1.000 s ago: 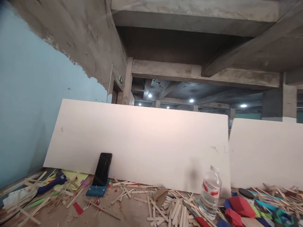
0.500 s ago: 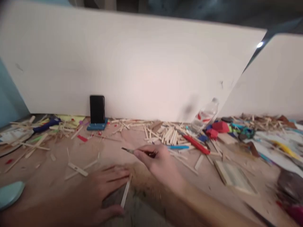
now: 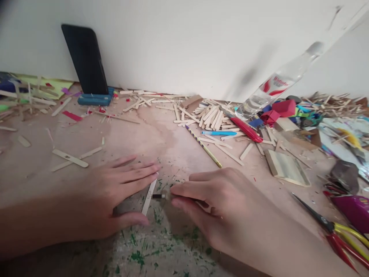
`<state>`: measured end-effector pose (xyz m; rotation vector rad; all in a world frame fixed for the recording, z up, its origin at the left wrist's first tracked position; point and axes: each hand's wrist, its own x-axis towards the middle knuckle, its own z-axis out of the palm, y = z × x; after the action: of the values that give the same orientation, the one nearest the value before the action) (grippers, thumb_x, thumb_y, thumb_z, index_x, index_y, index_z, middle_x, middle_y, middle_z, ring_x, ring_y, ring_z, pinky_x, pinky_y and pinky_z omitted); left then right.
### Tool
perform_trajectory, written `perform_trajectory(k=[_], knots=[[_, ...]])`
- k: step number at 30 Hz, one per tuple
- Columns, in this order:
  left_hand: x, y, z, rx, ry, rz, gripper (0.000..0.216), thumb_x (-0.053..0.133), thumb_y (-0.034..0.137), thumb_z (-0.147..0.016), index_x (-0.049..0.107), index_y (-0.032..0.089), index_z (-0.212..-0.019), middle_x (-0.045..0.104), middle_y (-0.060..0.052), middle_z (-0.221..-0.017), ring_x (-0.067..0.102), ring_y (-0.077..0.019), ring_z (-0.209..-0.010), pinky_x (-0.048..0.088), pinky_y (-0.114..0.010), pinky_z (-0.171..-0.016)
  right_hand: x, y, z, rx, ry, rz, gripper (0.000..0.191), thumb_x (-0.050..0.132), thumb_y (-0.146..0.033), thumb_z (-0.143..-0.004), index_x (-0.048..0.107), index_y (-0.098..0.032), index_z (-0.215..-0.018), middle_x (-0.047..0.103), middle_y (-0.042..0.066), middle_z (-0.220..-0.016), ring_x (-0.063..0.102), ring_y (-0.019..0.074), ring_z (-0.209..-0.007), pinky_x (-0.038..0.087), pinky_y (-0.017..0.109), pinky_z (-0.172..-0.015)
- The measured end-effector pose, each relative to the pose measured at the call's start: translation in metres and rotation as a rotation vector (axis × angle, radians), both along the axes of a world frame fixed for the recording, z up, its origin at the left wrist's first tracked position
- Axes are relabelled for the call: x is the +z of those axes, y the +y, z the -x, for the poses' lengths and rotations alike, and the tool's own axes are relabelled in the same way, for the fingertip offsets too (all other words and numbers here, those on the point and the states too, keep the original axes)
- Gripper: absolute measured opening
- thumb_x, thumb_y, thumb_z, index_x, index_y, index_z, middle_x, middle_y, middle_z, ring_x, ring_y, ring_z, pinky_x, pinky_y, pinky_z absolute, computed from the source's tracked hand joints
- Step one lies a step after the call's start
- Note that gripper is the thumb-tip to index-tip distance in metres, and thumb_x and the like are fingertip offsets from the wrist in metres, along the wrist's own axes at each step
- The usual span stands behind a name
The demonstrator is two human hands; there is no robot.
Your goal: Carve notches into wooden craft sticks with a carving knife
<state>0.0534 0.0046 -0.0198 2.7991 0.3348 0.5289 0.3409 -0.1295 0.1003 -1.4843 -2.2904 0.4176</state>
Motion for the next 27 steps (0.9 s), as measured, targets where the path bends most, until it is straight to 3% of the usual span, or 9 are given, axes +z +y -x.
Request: perform_trajectory(k=[6,12,15,18,23,27], knots=[[0.012,-0.01,0.0,0.008,0.004,-0.03,0.089,0.036,0.081,-0.138,0.075,0.015,-0.184,0.07,-0.007,-0.194,0.065,-0.024,-0.187,0.027,-0.042,-0.169,-0.003,0.002,-0.006,0.054,-0.028,-0.018,0.047,0.06,-0.023,-0.135,0.086,-0.025,-0.097,0.086,0.002,-0.085,0.072,0.0142,-0.059,0.052,0.03,-0.057],[0.009,-0.012,-0.001,-0.004,-0.043,-0.041,0.089,0.037,0.079,-0.139,0.076,0.011,-0.181,0.073,-0.009,-0.192,0.065,-0.0249,-0.186,0.025,-0.039,-0.169,-0.008,-0.006,-0.013,0.074,-0.002,0.008,0.031,0.067,-0.021,-0.133,0.087,-0.026,-0.109,0.082,-0.003,-0.084,0.074,0.011,-0.061,0.047,0.03,-0.057],[0.012,-0.009,-0.001,-0.022,-0.042,-0.049,0.09,0.039,0.08,-0.139,0.077,0.008,-0.18,0.074,-0.012,-0.19,0.068,-0.027,-0.184,0.032,-0.041,-0.168,-0.009,-0.007,-0.013,0.069,0.033,0.041,0.028,0.065,-0.024,-0.135,0.082,-0.027,-0.112,0.076,-0.006,-0.08,0.073,0.0091,-0.061,0.045,0.029,-0.058],[0.013,-0.007,-0.002,-0.039,-0.041,-0.052,0.091,0.039,0.079,-0.139,0.078,0.006,-0.178,0.075,-0.016,-0.188,0.071,-0.0291,-0.182,0.041,-0.042,-0.164,-0.007,-0.005,-0.009,0.064,0.006,0.01,0.033,0.068,-0.023,-0.133,0.085,-0.027,-0.105,0.08,-0.003,-0.083,0.071,0.0114,-0.06,0.046,0.031,-0.056],[0.005,-0.008,-0.002,-0.028,-0.083,-0.025,0.089,0.04,0.079,-0.139,0.076,0.009,-0.181,0.075,-0.016,-0.189,0.068,-0.029,-0.184,0.037,-0.043,-0.166,-0.008,-0.001,-0.006,0.078,-0.003,-0.01,0.044,0.063,-0.028,-0.136,0.083,-0.027,-0.097,0.078,-0.002,-0.077,0.071,0.0112,-0.057,0.046,0.03,-0.053],[0.003,-0.009,-0.003,-0.029,-0.107,-0.03,0.088,0.041,0.077,-0.139,0.078,0.008,-0.178,0.077,-0.016,-0.188,0.07,-0.0288,-0.183,0.039,-0.043,-0.165,-0.012,-0.004,-0.012,0.06,0.014,0.046,0.031,0.07,-0.03,-0.133,0.09,-0.03,-0.11,0.081,-0.001,-0.082,0.07,0.0136,-0.058,0.043,0.033,-0.054]])
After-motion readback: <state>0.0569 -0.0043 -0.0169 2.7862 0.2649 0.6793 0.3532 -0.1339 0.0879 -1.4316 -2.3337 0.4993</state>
